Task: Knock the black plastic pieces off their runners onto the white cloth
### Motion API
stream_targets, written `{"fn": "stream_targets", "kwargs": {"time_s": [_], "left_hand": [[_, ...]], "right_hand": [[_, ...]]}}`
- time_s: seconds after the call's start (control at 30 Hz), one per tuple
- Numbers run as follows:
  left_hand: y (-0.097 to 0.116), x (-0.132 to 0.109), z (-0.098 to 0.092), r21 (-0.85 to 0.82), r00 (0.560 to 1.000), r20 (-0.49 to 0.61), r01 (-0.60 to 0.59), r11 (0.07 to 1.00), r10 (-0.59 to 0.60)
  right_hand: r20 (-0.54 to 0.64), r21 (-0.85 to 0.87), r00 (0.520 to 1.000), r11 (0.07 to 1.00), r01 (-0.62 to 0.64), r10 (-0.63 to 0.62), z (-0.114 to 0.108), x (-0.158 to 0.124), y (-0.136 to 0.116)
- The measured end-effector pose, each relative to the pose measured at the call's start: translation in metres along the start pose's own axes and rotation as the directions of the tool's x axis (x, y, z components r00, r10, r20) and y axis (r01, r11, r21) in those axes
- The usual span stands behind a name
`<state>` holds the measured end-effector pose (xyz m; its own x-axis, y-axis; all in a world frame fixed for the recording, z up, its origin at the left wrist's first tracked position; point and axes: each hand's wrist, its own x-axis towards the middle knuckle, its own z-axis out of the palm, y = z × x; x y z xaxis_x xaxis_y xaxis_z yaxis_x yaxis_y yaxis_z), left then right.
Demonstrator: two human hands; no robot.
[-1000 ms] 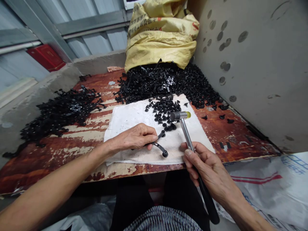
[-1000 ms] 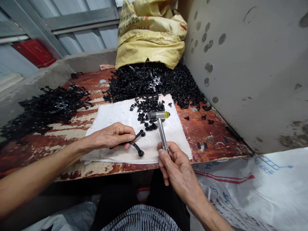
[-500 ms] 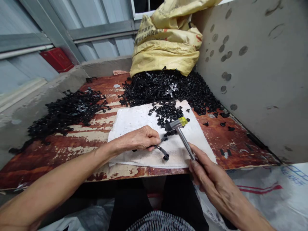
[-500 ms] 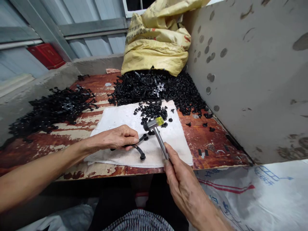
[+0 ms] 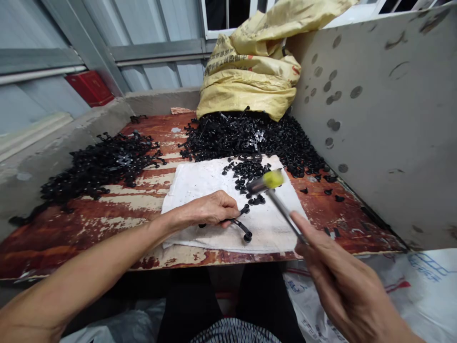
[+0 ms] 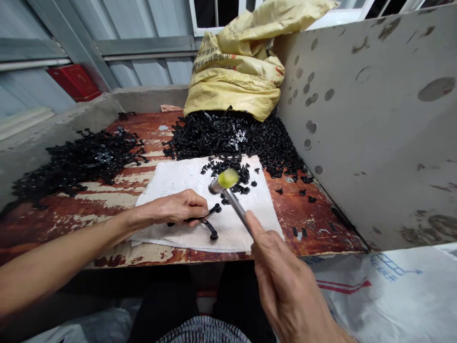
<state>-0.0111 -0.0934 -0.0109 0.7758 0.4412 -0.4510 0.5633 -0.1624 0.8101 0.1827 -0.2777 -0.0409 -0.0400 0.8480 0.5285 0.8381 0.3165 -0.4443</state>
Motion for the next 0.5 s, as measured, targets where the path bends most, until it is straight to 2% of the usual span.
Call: {"fn": "stream_targets", "kwargs": {"time_s": [0.07,0.17,0.3,0.37,0.4,0.43,0.5], "left_hand": [[0.000,0.000,0.001,-0.014,1.000,0.002,-0.002,1.000,0.002],[-0.001,0.001,0.001,-0.005,1.000,-0.013,0.001,1.000,-0.002],[-0.001,0.001,0.001,0.031,1.000,-0.022,0.008,0.999,-0.007],[0.001,0.000,0.001,0.015,0.999,-0.034,0.021,1.000,-0.021],[0.002,-0.001,0.001,-0.025,0.999,-0.028,0.042,0.999,-0.043],[0.004,-0.002,0.001,-0.087,0.997,-0.010,0.075,0.993,-0.076],[0.008,-0.005,0.000,-0.226,0.989,0.034,0.151,0.962,-0.147]], "right_hand": [[-0.041,0.003,0.999,1.000,-0.022,0.023,0.002,-0.001,0.000],[0.062,-0.007,0.998,1.000,0.014,-0.013,0.005,0.000,0.002],[-0.099,-0.033,0.995,0.999,0.013,-0.016,0.009,-0.003,0.009],[-0.015,-0.011,1.000,1.000,0.021,-0.022,0.011,-0.005,0.014],[0.007,0.023,1.000,1.000,-0.021,0.020,0.011,-0.007,0.015],[0.047,0.068,0.993,0.991,-0.113,0.110,0.012,-0.007,0.016],[0.010,0.203,0.949,0.929,-0.309,0.314,0.013,-0.007,0.015]]}}
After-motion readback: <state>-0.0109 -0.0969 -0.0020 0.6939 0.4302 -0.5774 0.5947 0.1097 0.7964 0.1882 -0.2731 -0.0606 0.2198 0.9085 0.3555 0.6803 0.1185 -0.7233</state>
